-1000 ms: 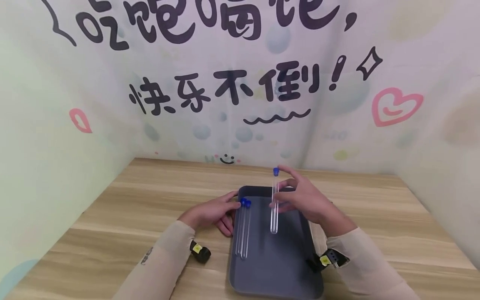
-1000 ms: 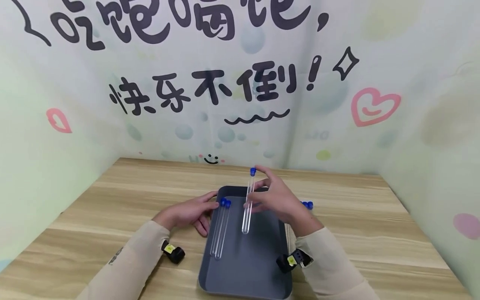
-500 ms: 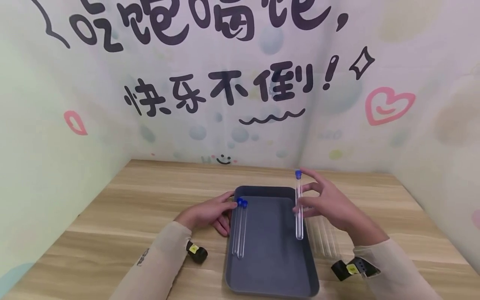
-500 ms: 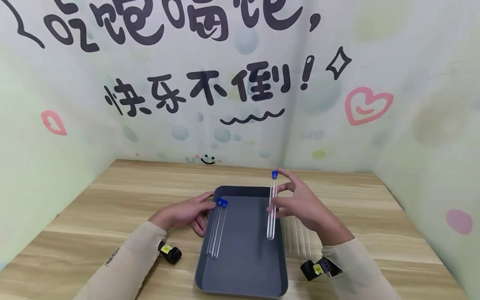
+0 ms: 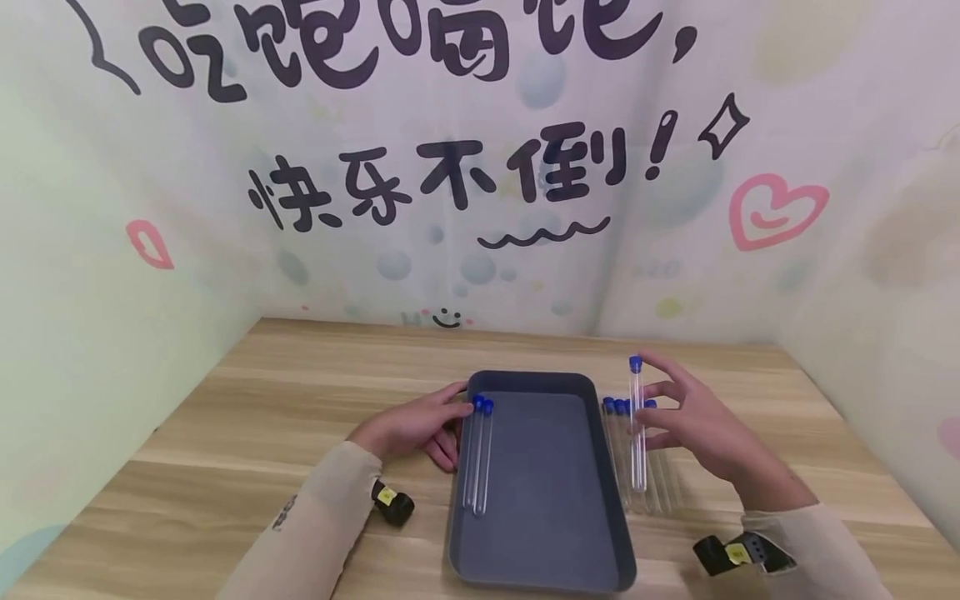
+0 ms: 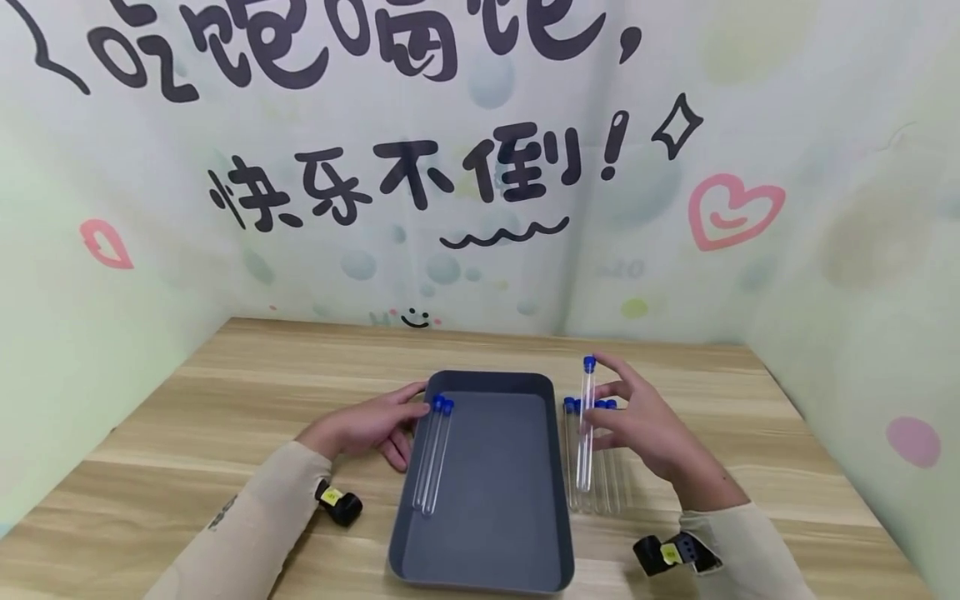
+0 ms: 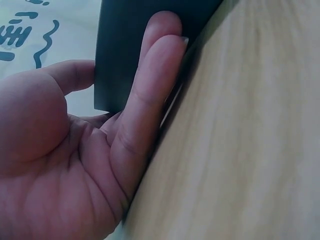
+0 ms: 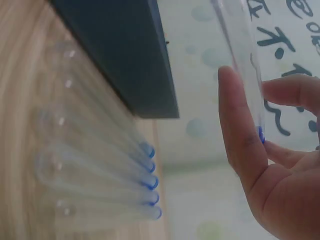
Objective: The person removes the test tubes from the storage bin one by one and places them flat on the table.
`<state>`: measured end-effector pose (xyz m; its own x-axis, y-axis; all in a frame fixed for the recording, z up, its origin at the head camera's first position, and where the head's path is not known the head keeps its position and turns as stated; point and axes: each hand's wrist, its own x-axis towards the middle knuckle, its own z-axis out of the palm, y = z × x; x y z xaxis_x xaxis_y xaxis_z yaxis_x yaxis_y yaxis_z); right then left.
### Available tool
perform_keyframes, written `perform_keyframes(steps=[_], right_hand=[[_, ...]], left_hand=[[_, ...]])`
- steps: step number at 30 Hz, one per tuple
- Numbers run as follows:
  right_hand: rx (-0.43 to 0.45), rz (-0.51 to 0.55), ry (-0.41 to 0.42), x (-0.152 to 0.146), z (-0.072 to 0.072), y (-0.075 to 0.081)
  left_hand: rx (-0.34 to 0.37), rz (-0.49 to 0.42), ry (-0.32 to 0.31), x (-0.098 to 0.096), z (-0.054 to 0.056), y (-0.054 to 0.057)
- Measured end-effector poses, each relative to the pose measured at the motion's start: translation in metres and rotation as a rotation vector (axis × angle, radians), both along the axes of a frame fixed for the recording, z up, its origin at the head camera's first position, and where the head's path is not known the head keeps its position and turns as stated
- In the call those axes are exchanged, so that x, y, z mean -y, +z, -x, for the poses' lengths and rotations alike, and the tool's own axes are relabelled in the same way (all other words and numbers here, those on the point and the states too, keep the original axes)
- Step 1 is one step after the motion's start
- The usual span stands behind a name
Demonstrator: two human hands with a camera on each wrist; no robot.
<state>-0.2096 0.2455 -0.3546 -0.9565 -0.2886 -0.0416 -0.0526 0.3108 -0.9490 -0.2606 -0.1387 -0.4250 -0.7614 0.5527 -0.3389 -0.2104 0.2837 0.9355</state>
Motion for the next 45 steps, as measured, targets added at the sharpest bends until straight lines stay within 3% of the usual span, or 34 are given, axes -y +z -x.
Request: perform_keyframes(steps=[8, 18, 45], right_hand=[[-0.006, -0.029, -0.040, -0.017, 0.005, -0.009], [-0.011, -0.078, -0.057, -0.036, 0.009, -0.008], [0.145, -0.222, -0.017, -0.057, 0.018, -0.028]], left_hand=[[-0.003, 0.002, -0.008, -0.003, -0.002, 0.002], [-0.003, 0.010, 0.001, -0.002, -0.001, 0.001], [-0.018, 0.025, 0.010, -0.001, -0.001, 0.002]])
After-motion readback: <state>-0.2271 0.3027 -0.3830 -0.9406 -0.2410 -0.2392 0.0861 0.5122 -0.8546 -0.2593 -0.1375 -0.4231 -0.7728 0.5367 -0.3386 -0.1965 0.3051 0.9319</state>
